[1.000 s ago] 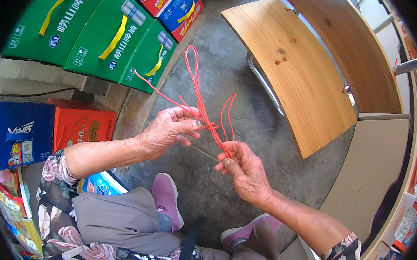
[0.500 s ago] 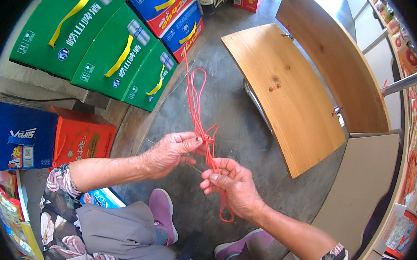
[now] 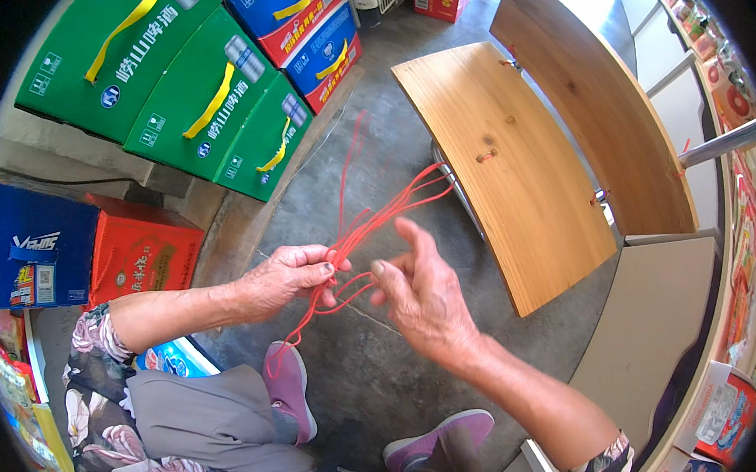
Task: The person attaches a wooden board to a metal walker frame using red string. They position the board, then tie the string through holes in the board and around the frame's metal bars to secure it.
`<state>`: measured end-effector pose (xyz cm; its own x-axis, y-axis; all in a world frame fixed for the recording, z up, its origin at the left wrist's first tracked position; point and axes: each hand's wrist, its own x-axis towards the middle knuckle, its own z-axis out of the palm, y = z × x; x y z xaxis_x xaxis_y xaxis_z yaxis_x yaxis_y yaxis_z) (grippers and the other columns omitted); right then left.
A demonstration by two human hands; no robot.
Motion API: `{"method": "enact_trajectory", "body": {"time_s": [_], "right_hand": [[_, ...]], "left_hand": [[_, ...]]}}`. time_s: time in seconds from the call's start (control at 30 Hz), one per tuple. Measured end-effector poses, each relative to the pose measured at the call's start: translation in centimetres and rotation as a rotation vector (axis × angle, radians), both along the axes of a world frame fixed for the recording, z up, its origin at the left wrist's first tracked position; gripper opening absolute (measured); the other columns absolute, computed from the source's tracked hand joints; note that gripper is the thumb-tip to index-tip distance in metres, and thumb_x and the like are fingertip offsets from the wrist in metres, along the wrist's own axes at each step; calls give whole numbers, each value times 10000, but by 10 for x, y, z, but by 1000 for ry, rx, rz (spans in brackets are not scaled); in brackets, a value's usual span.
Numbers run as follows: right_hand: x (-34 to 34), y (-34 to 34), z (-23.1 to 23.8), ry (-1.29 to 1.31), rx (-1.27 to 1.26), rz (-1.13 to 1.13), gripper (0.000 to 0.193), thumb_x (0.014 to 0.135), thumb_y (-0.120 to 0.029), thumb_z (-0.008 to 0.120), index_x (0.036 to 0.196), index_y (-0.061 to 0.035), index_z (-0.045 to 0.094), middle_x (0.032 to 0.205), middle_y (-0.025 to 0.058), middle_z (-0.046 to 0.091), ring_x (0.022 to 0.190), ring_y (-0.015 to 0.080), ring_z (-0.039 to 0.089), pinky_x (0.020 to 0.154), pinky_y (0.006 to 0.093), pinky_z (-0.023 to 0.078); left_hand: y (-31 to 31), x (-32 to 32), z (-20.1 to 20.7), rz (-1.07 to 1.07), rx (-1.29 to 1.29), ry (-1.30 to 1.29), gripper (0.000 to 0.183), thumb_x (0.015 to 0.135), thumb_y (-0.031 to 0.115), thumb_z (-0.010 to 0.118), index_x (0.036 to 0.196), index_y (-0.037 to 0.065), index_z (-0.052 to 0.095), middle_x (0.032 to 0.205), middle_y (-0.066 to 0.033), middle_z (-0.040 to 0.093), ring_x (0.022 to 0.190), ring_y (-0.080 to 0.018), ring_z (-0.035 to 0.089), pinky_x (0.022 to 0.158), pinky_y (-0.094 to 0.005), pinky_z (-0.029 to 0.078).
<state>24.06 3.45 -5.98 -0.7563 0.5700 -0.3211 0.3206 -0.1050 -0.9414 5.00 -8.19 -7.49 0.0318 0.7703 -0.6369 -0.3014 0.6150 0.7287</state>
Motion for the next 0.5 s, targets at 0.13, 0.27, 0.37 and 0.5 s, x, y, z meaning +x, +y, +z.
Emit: {"method": "enact_trajectory", "body": {"time_s": [0.13,0.27,0.37,0.5], "right_hand": [[-24,21,5,18,100,53,588,921,-161,539,1367,57,224,792,106,606,589,133,593,506,239,471],[-57,37,7,1,379,197,420,915,-226,554,1191,81,475,667,77,601,562,111,585,522,277,456],[-72,39,13,85,493,257,348,915,-283,530,972,55,590,593,120,568,560,186,594,568,346,464],[-102,58,17,-125,788,544,129,828,-108,520,765,-20,590,685,191,611,696,351,642,603,459,507]], "left_hand": [[0,-5,4,-124,23,80,270,943,224,510,1139,45,556,836,-6,551,718,-86,553,703,-238,456],[-3,-10,9,-204,-56,220,299,937,256,525,1151,51,560,820,19,537,731,-67,513,677,-219,425],[-7,-15,13,-96,-14,284,310,940,256,518,1154,38,574,833,15,555,749,-59,501,665,-223,416],[-17,-32,17,-232,153,529,329,943,254,509,1154,14,588,825,1,574,758,-69,511,665,-230,428]]}}
